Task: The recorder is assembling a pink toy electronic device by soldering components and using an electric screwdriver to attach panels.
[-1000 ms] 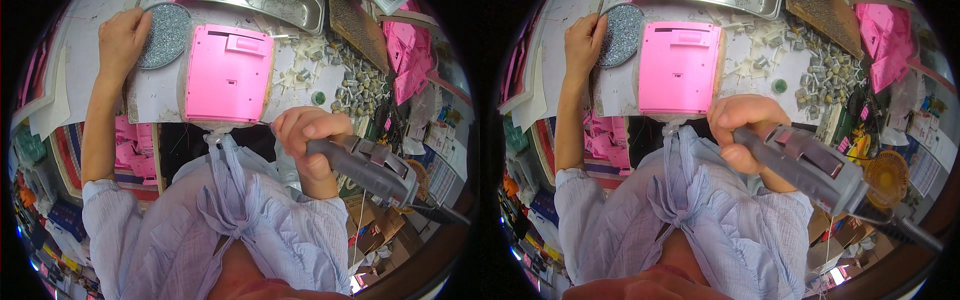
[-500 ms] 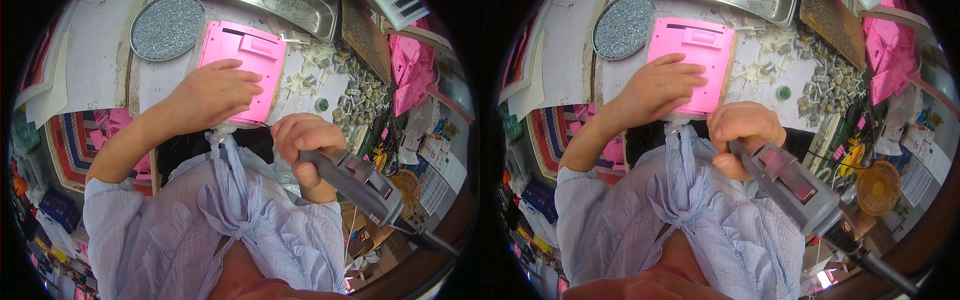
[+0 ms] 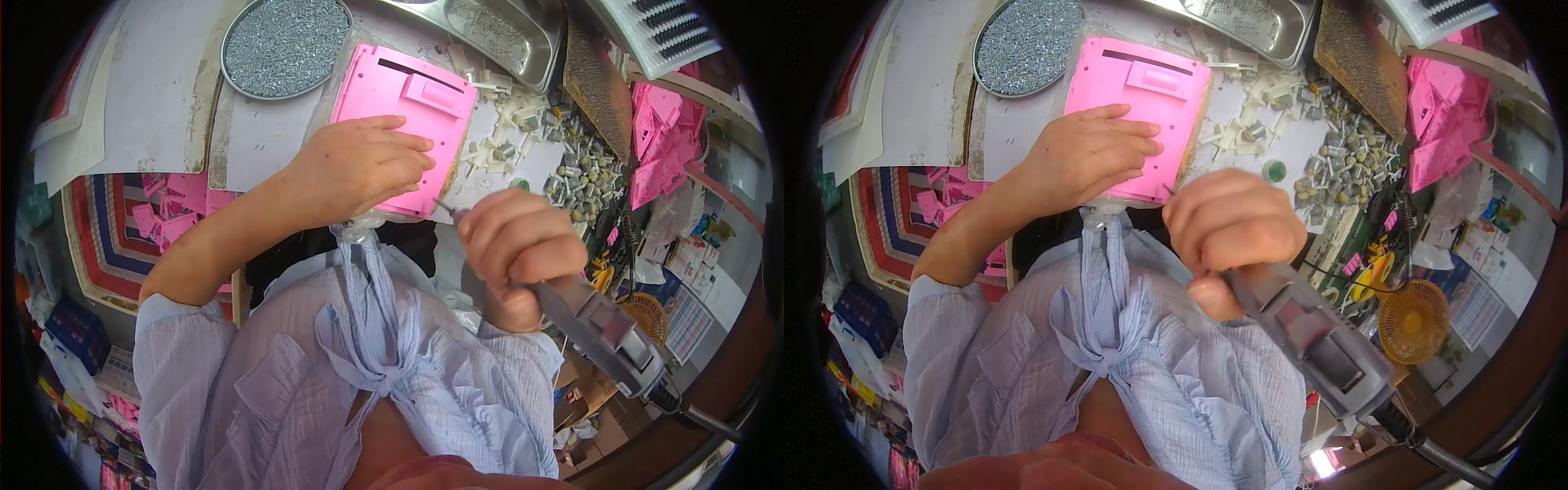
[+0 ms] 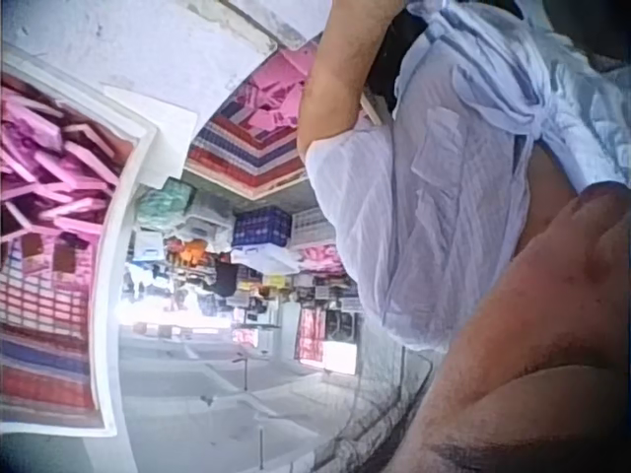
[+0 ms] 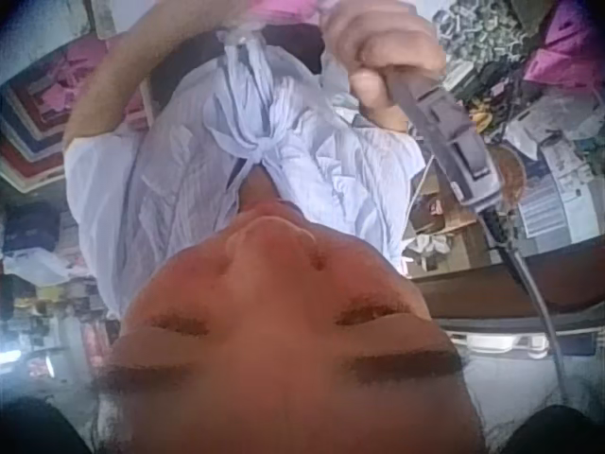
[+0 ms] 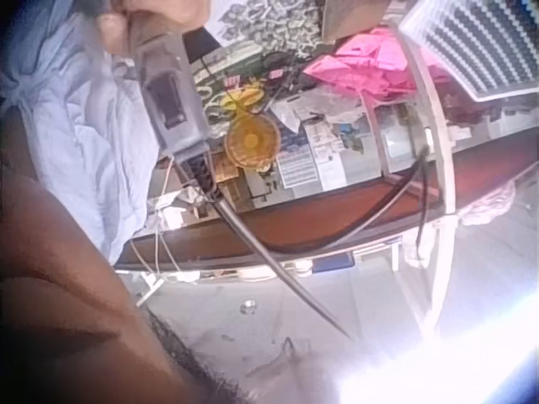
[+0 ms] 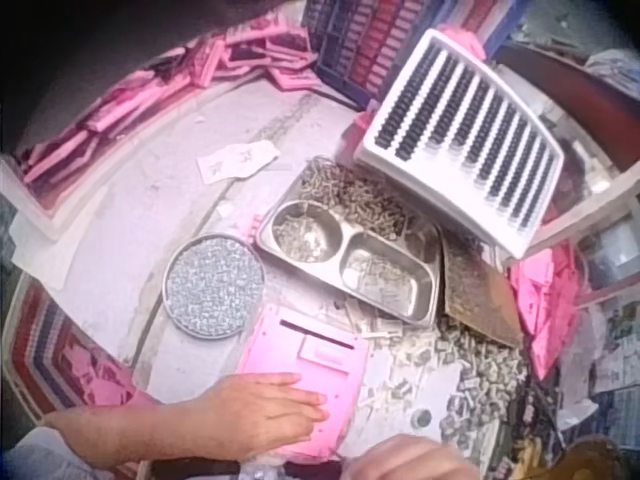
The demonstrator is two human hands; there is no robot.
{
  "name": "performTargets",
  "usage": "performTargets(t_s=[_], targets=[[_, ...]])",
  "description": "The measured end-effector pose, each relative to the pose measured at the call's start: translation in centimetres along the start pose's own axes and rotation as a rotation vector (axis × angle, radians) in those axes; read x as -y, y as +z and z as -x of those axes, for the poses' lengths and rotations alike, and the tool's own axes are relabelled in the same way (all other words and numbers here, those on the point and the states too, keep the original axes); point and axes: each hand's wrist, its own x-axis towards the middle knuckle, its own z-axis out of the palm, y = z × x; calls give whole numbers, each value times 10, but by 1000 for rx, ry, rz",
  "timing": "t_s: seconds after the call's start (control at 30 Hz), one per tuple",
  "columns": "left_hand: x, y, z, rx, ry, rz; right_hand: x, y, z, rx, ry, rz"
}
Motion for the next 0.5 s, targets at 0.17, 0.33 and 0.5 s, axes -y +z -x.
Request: performTargets(t_s=[0.17,0.33,0.5], targets=[[2,0,0,-32,-18,76,-25,10,-8,3,18,232],[3,0,1,-57,8,82,-30,7,-12,26,9,138],[3,-3,0,-43,-6,103,-29,-24,-30,-65,-113,113]])
